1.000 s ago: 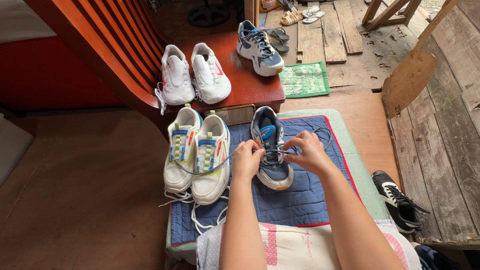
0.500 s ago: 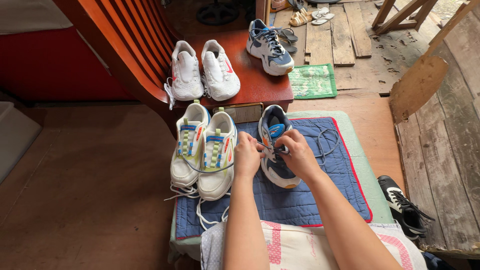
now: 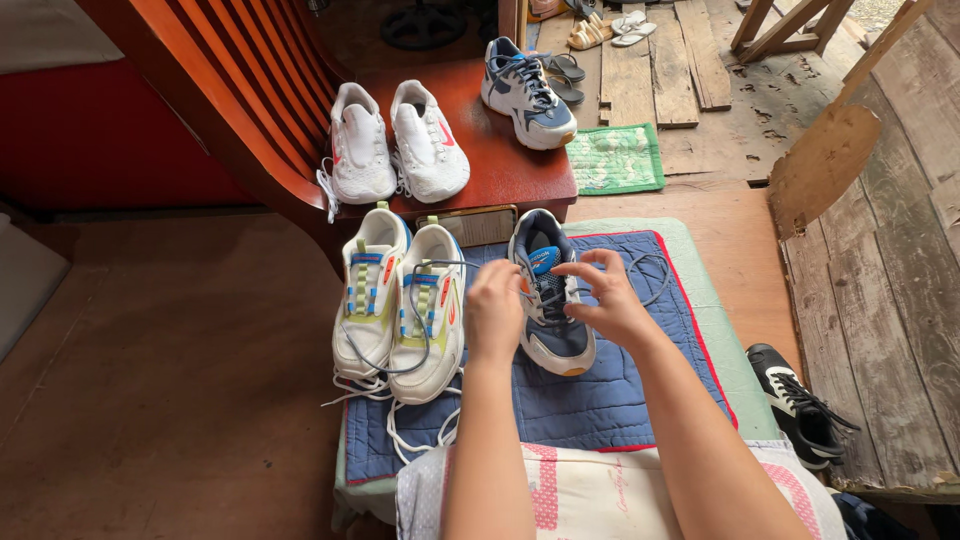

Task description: The person removes a shoelace from a blue and white sneaker and then re-laces the same shoe by threading the lace through the eyelets and tying it. Other shoes remain nearby on a bench and floor.

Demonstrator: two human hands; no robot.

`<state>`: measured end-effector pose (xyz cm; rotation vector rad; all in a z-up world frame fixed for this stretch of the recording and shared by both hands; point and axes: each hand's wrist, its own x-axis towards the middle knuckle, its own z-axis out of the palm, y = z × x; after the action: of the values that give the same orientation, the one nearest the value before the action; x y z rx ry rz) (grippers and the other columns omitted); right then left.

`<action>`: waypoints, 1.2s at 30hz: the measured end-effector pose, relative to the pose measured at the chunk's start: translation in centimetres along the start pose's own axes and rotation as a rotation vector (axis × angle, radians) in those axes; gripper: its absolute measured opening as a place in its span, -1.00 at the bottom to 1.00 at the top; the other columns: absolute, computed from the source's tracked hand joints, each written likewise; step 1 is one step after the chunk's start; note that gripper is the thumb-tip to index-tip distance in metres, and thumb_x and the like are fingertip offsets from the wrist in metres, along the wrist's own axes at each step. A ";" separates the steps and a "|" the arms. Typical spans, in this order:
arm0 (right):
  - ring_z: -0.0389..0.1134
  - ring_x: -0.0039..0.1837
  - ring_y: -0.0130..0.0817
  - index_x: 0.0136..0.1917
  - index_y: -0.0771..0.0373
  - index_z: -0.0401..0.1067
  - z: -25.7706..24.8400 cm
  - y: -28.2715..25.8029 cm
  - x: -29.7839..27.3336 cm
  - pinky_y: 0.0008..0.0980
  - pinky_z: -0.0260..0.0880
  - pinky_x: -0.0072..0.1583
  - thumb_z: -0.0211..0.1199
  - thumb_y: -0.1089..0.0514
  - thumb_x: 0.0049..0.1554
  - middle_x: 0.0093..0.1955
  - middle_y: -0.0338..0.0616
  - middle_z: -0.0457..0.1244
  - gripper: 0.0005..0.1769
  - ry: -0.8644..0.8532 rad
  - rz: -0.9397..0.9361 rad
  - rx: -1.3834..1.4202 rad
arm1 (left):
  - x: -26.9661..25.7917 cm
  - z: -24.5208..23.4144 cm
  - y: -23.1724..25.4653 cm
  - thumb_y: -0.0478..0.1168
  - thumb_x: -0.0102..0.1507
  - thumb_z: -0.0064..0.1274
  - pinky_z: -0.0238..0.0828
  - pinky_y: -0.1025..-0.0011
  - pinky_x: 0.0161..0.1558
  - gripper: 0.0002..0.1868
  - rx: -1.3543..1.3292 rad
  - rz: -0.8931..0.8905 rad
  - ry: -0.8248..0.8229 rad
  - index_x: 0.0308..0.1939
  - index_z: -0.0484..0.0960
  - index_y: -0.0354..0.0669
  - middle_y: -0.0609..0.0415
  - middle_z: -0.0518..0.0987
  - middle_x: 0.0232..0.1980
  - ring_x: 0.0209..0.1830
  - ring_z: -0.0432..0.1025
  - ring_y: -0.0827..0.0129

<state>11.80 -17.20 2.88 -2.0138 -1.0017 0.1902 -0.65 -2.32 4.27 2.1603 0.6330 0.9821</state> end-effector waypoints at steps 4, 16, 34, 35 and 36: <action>0.03 0.52 0.05 0.27 -0.21 0.46 -0.4 -1.0 0.0 -0.05 0.16 0.42 0.58 0.22 -0.25 0.50 -0.02 -0.01 -0.19 -0.074 0.044 -0.147 | -0.4 1.5 -1.2 -0.16 0.25 0.15 0.42 0.13 -0.02 -0.83 0.079 -0.234 -0.248 -0.17 0.67 -0.17 -0.05 0.65 -0.04 -0.04 0.53 0.00; 0.28 0.30 -0.18 0.30 -0.18 0.40 -1.5 -1.6 -0.3 -0.21 0.31 0.28 0.55 0.22 -0.17 0.21 -0.14 0.28 -0.22 -0.163 0.143 -0.085 | -0.1 1.7 -3.2 -0.28 0.28 0.09 0.40 0.13 -0.10 -0.92 0.037 -0.177 -0.048 -0.25 0.61 -0.24 -0.06 0.55 -0.15 -0.14 0.49 0.00; 0.22 0.25 -0.08 -0.10 -0.08 0.61 0.4 -0.9 -1.0 -0.13 0.31 0.26 0.54 0.25 -0.21 0.25 -0.16 0.20 -0.61 0.070 -0.169 -0.255 | -0.3 2.2 -3.5 -0.31 0.15 0.22 0.43 0.19 -0.07 -0.89 -0.018 -0.165 -0.238 -0.29 0.63 -0.24 -0.06 0.62 -0.21 -0.15 0.54 0.03; 0.21 0.27 -0.05 -0.10 -0.10 0.62 0.3 -1.2 -1.1 -0.11 0.29 0.26 0.55 0.23 -0.23 0.24 -0.14 0.20 -0.60 0.083 -0.172 -0.281 | -0.3 2.2 -3.5 -0.30 0.16 0.22 0.40 0.16 -0.07 -0.88 -0.003 -0.162 -0.240 -0.29 0.61 -0.26 -0.08 0.62 -0.20 -0.14 0.52 0.00; 0.20 0.30 -0.02 -0.11 -0.13 0.63 0.2 -1.5 -1.2 -0.08 0.28 0.27 0.56 0.22 -0.24 0.23 -0.13 0.20 -0.60 0.095 -0.175 -0.306 | -0.4 2.4 -3.6 -0.30 0.17 0.20 0.41 0.16 -0.06 -0.88 -0.011 -0.182 -0.235 -0.29 0.61 -0.26 -0.09 0.63 -0.20 -0.14 0.53 0.00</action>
<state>10.07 -17.44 3.59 -2.1691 -1.1966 -0.1615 0.46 -1.11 0.30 2.1246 0.6928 0.6231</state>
